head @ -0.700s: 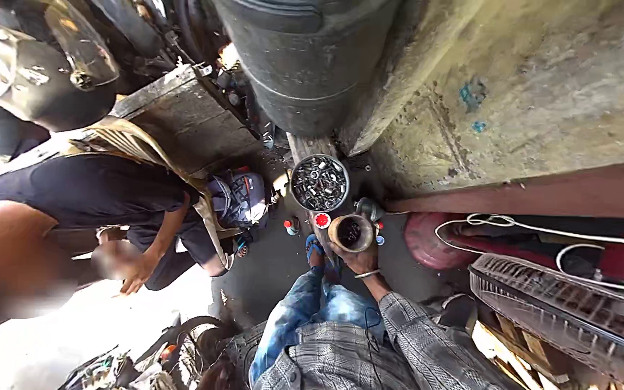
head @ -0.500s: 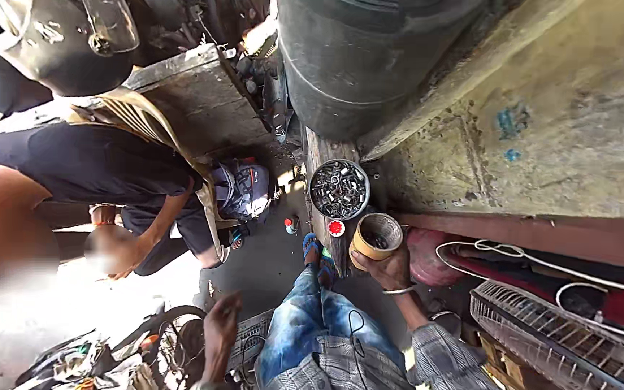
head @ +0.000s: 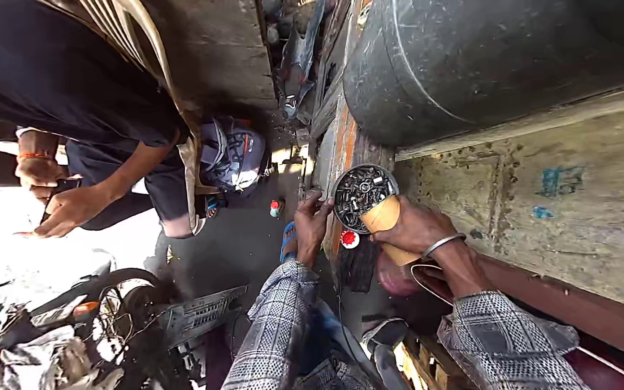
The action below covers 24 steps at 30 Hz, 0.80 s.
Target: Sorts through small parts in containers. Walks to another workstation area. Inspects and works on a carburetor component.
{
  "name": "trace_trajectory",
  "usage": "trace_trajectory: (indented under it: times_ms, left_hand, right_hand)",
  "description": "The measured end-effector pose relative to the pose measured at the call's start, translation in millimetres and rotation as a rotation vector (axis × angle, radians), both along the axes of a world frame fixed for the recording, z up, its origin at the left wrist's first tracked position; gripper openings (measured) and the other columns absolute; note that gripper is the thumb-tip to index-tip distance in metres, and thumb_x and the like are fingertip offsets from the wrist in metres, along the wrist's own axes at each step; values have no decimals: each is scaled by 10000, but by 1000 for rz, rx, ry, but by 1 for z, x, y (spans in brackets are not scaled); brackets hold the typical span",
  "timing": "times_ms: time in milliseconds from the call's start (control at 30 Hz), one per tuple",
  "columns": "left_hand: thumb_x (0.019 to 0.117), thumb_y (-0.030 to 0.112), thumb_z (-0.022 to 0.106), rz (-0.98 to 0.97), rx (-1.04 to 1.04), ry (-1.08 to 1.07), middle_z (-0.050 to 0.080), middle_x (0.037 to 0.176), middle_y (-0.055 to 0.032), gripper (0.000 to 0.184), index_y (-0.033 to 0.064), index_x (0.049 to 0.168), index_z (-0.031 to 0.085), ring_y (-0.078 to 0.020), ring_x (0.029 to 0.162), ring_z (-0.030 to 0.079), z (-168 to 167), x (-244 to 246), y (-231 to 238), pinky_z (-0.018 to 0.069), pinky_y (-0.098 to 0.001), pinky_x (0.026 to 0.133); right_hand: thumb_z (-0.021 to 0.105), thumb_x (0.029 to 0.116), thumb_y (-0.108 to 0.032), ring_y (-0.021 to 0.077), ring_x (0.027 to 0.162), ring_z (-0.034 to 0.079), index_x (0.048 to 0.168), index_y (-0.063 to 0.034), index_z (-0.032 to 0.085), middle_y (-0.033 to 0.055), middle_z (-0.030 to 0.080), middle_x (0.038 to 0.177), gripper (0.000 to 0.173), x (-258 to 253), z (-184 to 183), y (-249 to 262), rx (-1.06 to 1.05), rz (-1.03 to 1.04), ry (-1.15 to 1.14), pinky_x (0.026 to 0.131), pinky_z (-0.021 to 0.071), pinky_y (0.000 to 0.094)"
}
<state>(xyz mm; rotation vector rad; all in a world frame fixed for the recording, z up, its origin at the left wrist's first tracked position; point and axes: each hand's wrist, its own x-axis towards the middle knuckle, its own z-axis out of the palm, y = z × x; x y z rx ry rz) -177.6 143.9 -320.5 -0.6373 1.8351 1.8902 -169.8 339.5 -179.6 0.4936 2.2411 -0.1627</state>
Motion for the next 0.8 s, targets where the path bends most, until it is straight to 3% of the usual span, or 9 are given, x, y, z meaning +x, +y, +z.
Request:
trace_trajectory:
  times_ms: [133, 167, 200, 233, 267, 300, 400, 600, 800]
  left_hand:
    - [881, 207, 819, -38, -32, 18, 678, 1135, -141, 463, 33, 1289, 687, -186, 955, 690, 9, -2, 6, 589, -357, 891]
    - [880, 212, 820, -47, -40, 16, 682, 1131, -135, 452, 42, 1280, 694, -184, 952, 693, 9, -2, 7, 593, -362, 888]
    - [883, 215, 816, -58, -44, 18, 677, 1133, -132, 447, 47, 1280, 696, -187, 954, 690, 8, -3, 7, 590, -373, 889]
    - [885, 222, 816, -65, -45, 21, 678, 1131, -131, 447, 51, 1281, 698, -189, 953, 690, 7, -4, 7, 589, -384, 892]
    - [883, 233, 818, -66, -41, 19, 685, 1126, -129, 451, 54, 1281, 701, -190, 952, 695, 4, -3, 7, 595, -388, 895]
    - [884, 236, 818, -63, -30, 15, 689, 1120, -129, 454, 55, 1283, 701, -188, 945, 701, 3, -3, 7, 600, -386, 889]
    - [895, 222, 808, -24, 49, -22, 680, 1134, -139, 459, 39, 1298, 685, -196, 926, 714, 2, -2, 6, 621, -378, 875]
    - [1048, 164, 582, 18, 52, 24, 718, 1124, -145, 288, -7, 1260, 678, -204, 933, 739, -4, 4, -8, 634, -381, 847]
    - [1068, 60, 484, 82, 87, 52, 743, 993, -120, 355, 8, 1418, 510, -210, 896, 751, 12, -4, -38, 636, -380, 819]
  right_hand:
    - [817, 669, -690, 449, 971, 676, 1350, -89, 607, 208, 728, 1014, 933, 4, 13, -15, 57, 66, 152, 771, 512, 659]
    - [790, 735, -639, 426, 1008, 688, 1344, -68, 625, 208, 737, 1065, 851, -1, 37, -28, 76, 76, 119, 808, 525, 619]
    - [700, 947, -483, 415, 1366, 494, 1573, -70, 353, 220, 548, 1457, 826, -37, 76, -41, -23, -69, -310, 1100, 383, 588]
    - [725, 932, -472, 416, 1338, 522, 1565, -59, 363, 228, 561, 1438, 839, -31, 71, -38, -39, -67, -251, 1090, 395, 592]
    - [817, 716, -601, 395, 996, 702, 1393, -63, 584, 202, 733, 1106, 896, 9, 26, -18, 13, 59, 186, 830, 532, 612]
    - [842, 645, -651, 369, 947, 709, 1427, -110, 550, 167, 737, 1082, 994, 24, -4, 0, -27, 55, 257, 792, 534, 632]
    - [899, 579, -627, 319, 1029, 696, 1531, -218, 404, 116, 704, 1199, 1149, 43, -26, 21, -136, -96, 206, 850, 531, 638]
    - [935, 555, -529, 292, 1122, 677, 1524, -177, 406, 128, 674, 1265, 1158, 84, -36, 16, -223, -234, 464, 947, 541, 581]
    - [946, 564, -486, 295, 1145, 670, 1531, -149, 410, 134, 664, 1292, 1156, 100, -40, 9, -245, -240, 516, 958, 542, 570]
